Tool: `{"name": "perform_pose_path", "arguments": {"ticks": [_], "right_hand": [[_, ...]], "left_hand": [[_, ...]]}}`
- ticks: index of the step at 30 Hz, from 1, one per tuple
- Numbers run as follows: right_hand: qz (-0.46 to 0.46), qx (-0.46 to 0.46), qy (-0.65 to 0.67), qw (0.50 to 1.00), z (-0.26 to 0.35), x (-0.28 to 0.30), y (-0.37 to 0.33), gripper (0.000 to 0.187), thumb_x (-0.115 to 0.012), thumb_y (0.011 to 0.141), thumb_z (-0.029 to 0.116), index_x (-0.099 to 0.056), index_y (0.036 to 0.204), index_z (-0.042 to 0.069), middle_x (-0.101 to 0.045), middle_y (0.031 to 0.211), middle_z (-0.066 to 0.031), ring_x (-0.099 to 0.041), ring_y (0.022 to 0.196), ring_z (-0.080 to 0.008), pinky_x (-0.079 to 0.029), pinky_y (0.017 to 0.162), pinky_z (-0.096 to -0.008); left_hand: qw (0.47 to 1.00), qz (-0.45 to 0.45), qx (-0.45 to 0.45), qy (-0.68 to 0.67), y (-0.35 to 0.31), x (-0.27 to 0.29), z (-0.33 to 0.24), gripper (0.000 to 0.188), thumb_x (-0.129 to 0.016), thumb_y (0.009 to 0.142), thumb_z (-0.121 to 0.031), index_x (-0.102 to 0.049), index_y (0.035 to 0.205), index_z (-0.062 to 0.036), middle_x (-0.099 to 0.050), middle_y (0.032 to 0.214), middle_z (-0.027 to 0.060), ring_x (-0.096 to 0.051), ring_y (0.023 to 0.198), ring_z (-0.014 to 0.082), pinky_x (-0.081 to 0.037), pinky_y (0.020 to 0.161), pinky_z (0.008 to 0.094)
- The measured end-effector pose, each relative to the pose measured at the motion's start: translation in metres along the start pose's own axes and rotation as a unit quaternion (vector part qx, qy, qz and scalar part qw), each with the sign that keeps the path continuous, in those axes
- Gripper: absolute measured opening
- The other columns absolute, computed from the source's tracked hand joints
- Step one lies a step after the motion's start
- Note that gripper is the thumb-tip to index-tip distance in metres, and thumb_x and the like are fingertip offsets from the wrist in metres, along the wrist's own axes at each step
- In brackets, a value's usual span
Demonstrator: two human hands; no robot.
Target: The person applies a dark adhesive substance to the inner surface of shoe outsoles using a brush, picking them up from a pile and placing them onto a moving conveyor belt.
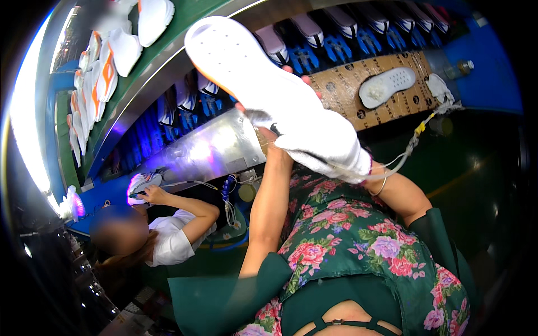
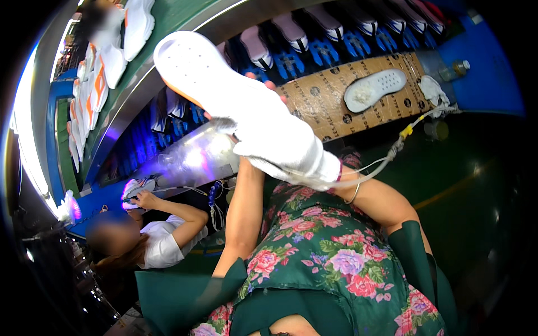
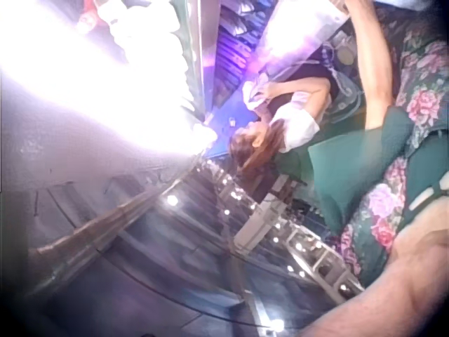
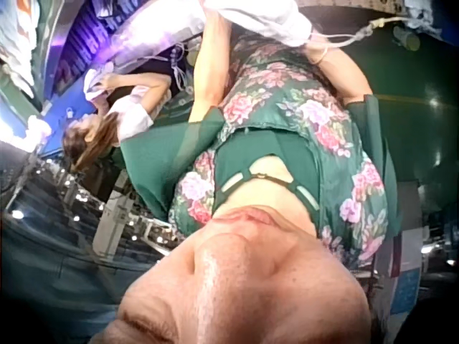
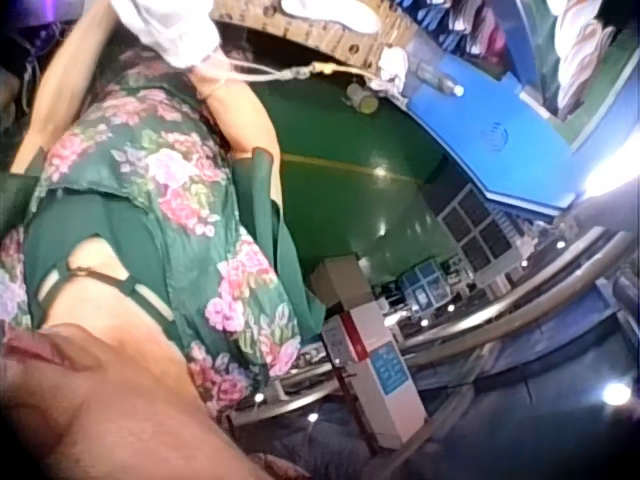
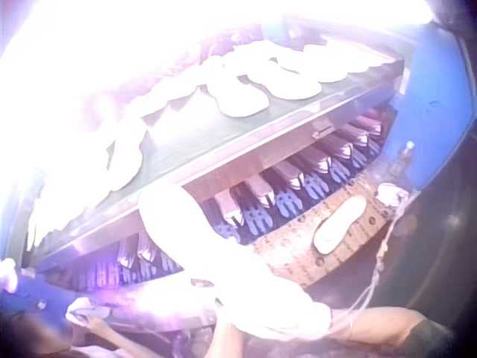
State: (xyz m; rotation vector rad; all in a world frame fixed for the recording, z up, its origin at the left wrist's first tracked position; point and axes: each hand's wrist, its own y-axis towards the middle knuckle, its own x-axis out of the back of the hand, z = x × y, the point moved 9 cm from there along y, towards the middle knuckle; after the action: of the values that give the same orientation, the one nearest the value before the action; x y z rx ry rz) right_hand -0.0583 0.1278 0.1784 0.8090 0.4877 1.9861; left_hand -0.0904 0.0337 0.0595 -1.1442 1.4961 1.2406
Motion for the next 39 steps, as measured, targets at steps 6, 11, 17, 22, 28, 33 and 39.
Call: {"name": "perform_pose_path", "arguments": {"ticks": [6,11,17,22,28,33,39], "right_hand": [[0.032,0.029,-0.074,0.996,0.0,0.01,-0.011,0.032,-0.075,0.081,0.007,-0.074,0.113,0.008,-0.073,0.105,-0.0085,-0.071,0.097,-0.026,-0.056,0.081,-0.0381],[0.047,-0.024,0.04,0.998,-0.006,0.002,-0.019,0.029,-0.078,0.082,0.014,-0.076,0.111,0.015,-0.075,0.103,-0.0062,-0.073,0.093,-0.0237,-0.058,0.082,-0.0383],[0.084,0.065,-0.058,0.993,0.004,-0.005,-0.027,0.032,-0.076,0.084,0.015,-0.074,0.116,0.018,-0.073,0.112,-0.0056,-0.07,0.1,-0.0228,-0.056,0.083,-0.0369],[0.131,-0.215,0.092,0.963,-0.045,-0.011,-0.032,0.023,-0.076,0.082,0.011,-0.076,0.105,0.013,-0.074,0.099,-0.0075,-0.072,0.084,-0.0212,-0.057,0.07,-0.0342],[0.158,0.029,0.033,0.986,0.014,-0.014,-0.035,0.024,-0.079,0.08,0.011,-0.077,0.103,0.017,-0.075,0.105,-0.0034,-0.07,0.089,-0.022,-0.056,0.076,-0.0351],[0.09,-0.017,0.046,0.995,0.006,0.005,-0.01,0.021,-0.079,0.078,0.008,-0.078,0.098,0.015,-0.076,0.102,-0.0065,-0.071,0.086,-0.0245,-0.056,0.076,-0.0345],[0.14,0.111,-0.069,0.982,0.021,-0.026,-0.042,0.038,-0.077,0.078,0.009,-0.072,0.116,0.013,-0.073,0.098,-0.0079,-0.068,0.079,-0.0257,-0.055,0.066,-0.0371]], "left_hand": [[0.998,-0.049,-0.04,0.003,0.001,0.007,-0.01,0.108,-0.072,0.07,-0.078,-0.042,0.148,-0.0103,-0.049,0.136,0.0251,-0.052,0.116,0.049,-0.046,0.1,0.0623],[0.999,-0.019,-0.018,-0.027,0.001,0.011,-0.012,0.111,-0.079,0.066,-0.073,-0.039,0.15,-0.0121,-0.045,0.142,0.024,-0.049,0.12,0.0479,-0.046,0.101,0.0607],[0.999,0.035,0.01,-0.04,0.003,0.006,-0.016,0.108,-0.068,0.076,-0.075,-0.03,0.155,-0.0125,-0.037,0.154,0.0168,-0.045,0.128,0.0453,-0.044,0.103,0.0627],[0.982,0.124,0.143,0.011,-0.004,-0.007,-0.012,0.119,-0.068,0.072,-0.078,-0.027,0.153,0.0001,-0.047,0.141,0.0236,-0.05,0.118,0.0433,-0.046,0.1,0.054],[0.986,0.069,0.119,0.092,0.009,-0.023,-0.025,0.114,-0.066,0.063,-0.088,-0.044,0.142,-0.0085,-0.052,0.125,0.0126,-0.049,0.088,0.0311,-0.034,0.078,0.0433],[0.976,0.065,0.156,0.135,0.005,-0.026,-0.026,0.112,-0.061,0.069,-0.087,-0.043,0.145,-0.008,-0.054,0.121,0.0179,-0.051,0.083,0.032,-0.036,0.074,0.043],[0.971,0.058,0.231,0.031,0.009,-0.029,-0.027,0.106,-0.063,0.073,-0.075,-0.043,0.148,-0.0038,-0.048,0.134,0.0326,-0.057,0.101,0.0472,-0.053,0.082,0.0486]]}}
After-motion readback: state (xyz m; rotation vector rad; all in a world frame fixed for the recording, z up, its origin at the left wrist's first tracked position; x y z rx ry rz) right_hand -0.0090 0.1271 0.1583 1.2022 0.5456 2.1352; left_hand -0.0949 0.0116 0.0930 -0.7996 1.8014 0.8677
